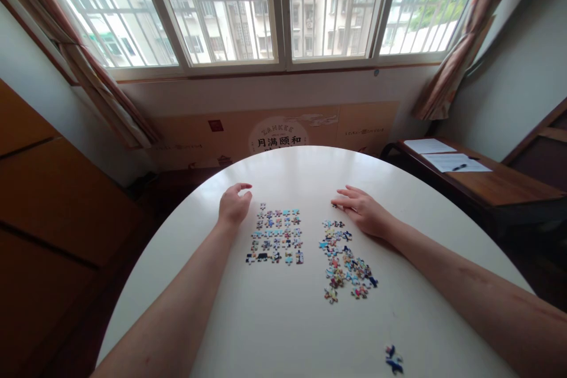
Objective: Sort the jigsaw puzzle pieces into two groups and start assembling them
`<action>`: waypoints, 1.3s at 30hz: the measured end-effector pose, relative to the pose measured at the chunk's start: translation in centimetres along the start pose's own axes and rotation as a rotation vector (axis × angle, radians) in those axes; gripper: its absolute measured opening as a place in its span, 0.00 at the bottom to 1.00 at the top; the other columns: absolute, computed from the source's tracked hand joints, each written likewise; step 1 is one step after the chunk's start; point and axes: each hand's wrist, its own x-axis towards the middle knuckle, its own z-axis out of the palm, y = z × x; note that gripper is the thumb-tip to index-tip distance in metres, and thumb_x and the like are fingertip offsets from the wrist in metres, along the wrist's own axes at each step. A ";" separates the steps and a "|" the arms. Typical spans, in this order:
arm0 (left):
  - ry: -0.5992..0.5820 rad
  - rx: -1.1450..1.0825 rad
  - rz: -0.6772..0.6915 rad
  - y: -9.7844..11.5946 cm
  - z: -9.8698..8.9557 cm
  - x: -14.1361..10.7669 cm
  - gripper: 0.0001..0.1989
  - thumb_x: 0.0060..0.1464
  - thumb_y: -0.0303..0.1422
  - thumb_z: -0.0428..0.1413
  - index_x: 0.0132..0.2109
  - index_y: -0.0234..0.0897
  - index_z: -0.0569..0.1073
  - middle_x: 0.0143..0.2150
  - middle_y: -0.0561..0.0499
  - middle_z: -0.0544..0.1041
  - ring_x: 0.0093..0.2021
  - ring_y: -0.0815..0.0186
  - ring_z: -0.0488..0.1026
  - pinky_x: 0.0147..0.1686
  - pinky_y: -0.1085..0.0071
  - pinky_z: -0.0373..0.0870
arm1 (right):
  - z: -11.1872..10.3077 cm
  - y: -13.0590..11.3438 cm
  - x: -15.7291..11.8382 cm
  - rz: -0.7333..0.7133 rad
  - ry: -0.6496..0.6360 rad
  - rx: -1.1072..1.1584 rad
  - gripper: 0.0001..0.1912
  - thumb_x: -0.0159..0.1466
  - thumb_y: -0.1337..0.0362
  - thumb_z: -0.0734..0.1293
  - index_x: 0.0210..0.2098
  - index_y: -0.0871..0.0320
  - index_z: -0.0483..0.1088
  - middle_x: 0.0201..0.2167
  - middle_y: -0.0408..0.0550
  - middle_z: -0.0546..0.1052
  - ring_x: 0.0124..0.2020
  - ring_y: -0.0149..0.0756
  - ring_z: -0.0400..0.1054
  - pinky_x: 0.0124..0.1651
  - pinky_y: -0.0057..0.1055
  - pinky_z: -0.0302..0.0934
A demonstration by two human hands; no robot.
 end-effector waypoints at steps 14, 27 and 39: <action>-0.022 0.033 -0.008 0.1 -0.1 0.3 0.16 0.53 0.33 0.53 0.46 0.40 0.81 0.48 0.47 0.81 0.49 0.54 0.77 0.57 0.59 0.70 | 0.2 0.1 0.2 0.138 0.016 -0.069 0.22 0.67 0.70 0.61 0.55 0.46 0.78 0.60 0.49 0.76 0.67 0.57 0.61 0.66 0.63 0.56; -0.051 0.064 0.004 0.1 -0.1 0.3 0.17 0.54 0.33 0.52 0.48 0.40 0.81 0.46 0.45 0.82 0.46 0.54 0.78 0.53 0.61 0.72 | -1.9 -3.7 -0.2 -0.216 -0.013 0.080 0.28 0.62 0.80 0.61 0.49 0.45 0.80 0.66 0.45 0.68 0.72 0.47 0.53 0.68 0.57 0.56; -0.092 0.112 0.008 0.2 -0.1 0.3 0.17 0.51 0.34 0.52 0.44 0.41 0.81 0.37 0.47 0.82 0.42 0.55 0.78 0.47 0.64 0.73 | -2.7 -2.2 -0.1 -0.134 -0.028 -0.079 0.16 0.63 0.75 0.68 0.38 0.49 0.83 0.60 0.50 0.75 0.68 0.56 0.60 0.64 0.60 0.59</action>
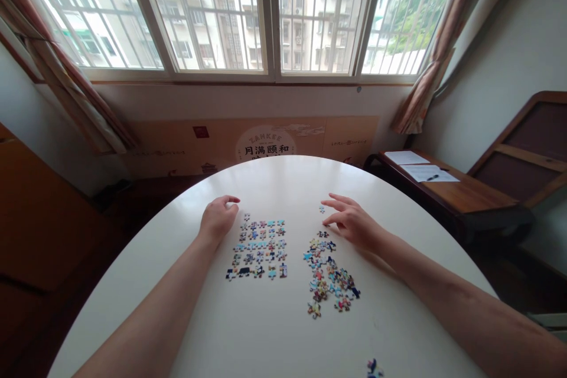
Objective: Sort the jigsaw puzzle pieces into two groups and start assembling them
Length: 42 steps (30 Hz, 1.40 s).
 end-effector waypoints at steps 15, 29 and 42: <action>0.006 0.038 0.008 -0.1 0.3 0.2 0.18 0.51 0.34 0.52 0.47 0.40 0.80 0.35 0.48 0.81 0.42 0.56 0.78 0.48 0.64 0.72 | 1.0 2.6 0.2 0.262 0.128 -0.020 0.11 0.65 0.66 0.68 0.40 0.49 0.83 0.44 0.46 0.84 0.51 0.50 0.75 0.57 0.52 0.69; -0.015 0.058 0.010 0.3 0.1 0.0 0.19 0.52 0.33 0.51 0.49 0.38 0.80 0.36 0.48 0.80 0.43 0.55 0.77 0.48 0.64 0.71 | 1.2 2.7 0.2 0.273 0.121 -0.007 0.12 0.66 0.65 0.66 0.42 0.49 0.83 0.45 0.45 0.84 0.51 0.49 0.75 0.58 0.48 0.69; -0.025 0.063 0.005 0.5 0.0 -0.1 0.19 0.53 0.33 0.51 0.49 0.38 0.80 0.36 0.48 0.80 0.40 0.57 0.77 0.46 0.66 0.71 | 1.0 2.5 0.5 0.356 0.152 0.026 0.10 0.65 0.64 0.68 0.38 0.47 0.83 0.42 0.42 0.84 0.46 0.44 0.78 0.53 0.41 0.70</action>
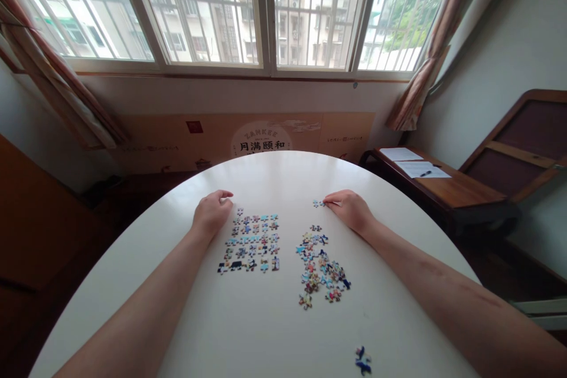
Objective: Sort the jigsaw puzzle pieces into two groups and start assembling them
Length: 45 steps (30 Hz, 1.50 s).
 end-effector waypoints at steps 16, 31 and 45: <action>0.003 0.004 0.008 -0.2 0.0 0.1 0.18 0.53 0.33 0.51 0.48 0.39 0.80 0.38 0.48 0.80 0.42 0.58 0.77 0.48 0.66 0.71 | 0.2 0.0 -0.1 -0.039 0.097 0.053 0.09 0.63 0.68 0.70 0.36 0.48 0.83 0.40 0.45 0.84 0.44 0.44 0.77 0.51 0.43 0.72; -0.015 0.023 -0.004 -0.1 0.0 0.2 0.18 0.52 0.34 0.51 0.48 0.40 0.80 0.38 0.48 0.80 0.40 0.57 0.76 0.45 0.65 0.71 | -2.8 -3.7 -1.3 -0.503 -0.233 0.130 0.13 0.60 0.71 0.72 0.36 0.45 0.83 0.56 0.45 0.78 0.63 0.49 0.65 0.61 0.52 0.63; 0.000 0.038 0.035 -0.5 0.2 0.3 0.16 0.51 0.33 0.52 0.43 0.43 0.82 0.41 0.48 0.82 0.44 0.56 0.77 0.48 0.64 0.72 | -3.0 1.5 -0.3 -0.130 -0.190 0.052 0.09 0.61 0.67 0.71 0.36 0.48 0.83 0.36 0.44 0.84 0.41 0.44 0.75 0.49 0.41 0.67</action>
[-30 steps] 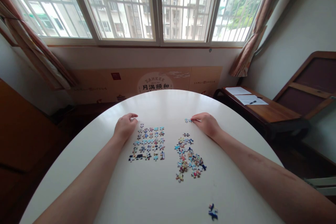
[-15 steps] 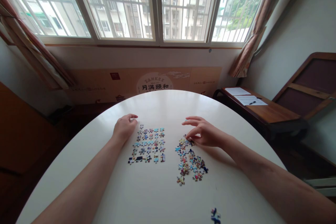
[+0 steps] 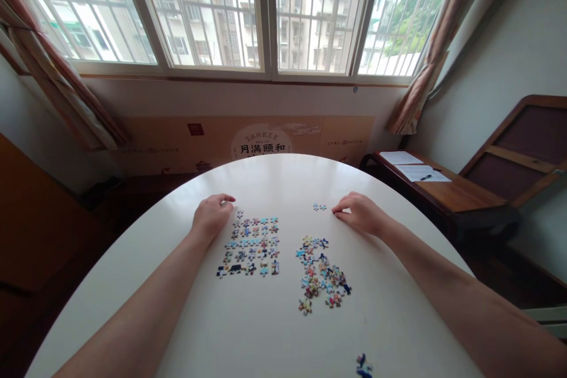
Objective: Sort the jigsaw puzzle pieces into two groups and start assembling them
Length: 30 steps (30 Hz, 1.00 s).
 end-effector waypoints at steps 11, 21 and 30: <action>-0.018 0.019 0.002 0.1 0.0 0.0 0.16 0.53 0.32 0.51 0.43 0.42 0.82 0.45 0.47 0.82 0.48 0.55 0.76 0.50 0.64 0.71 | 1.6 1.1 0.4 0.087 0.170 0.049 0.09 0.63 0.61 0.70 0.38 0.53 0.83 0.40 0.49 0.83 0.45 0.46 0.76 0.53 0.42 0.68; -0.015 0.037 0.027 0.3 -0.2 0.0 0.15 0.53 0.34 0.51 0.41 0.42 0.82 0.46 0.46 0.82 0.50 0.54 0.76 0.52 0.62 0.71 | 2.0 1.0 0.9 0.075 0.164 0.062 0.09 0.62 0.65 0.69 0.36 0.50 0.83 0.40 0.45 0.84 0.45 0.44 0.77 0.53 0.42 0.69; 0.011 0.018 0.028 0.1 -0.3 0.0 0.15 0.51 0.34 0.52 0.41 0.42 0.82 0.44 0.47 0.82 0.46 0.55 0.76 0.50 0.64 0.71 | 2.2 1.2 0.9 0.052 0.167 0.067 0.09 0.63 0.65 0.69 0.36 0.50 0.83 0.40 0.46 0.84 0.44 0.44 0.77 0.54 0.43 0.69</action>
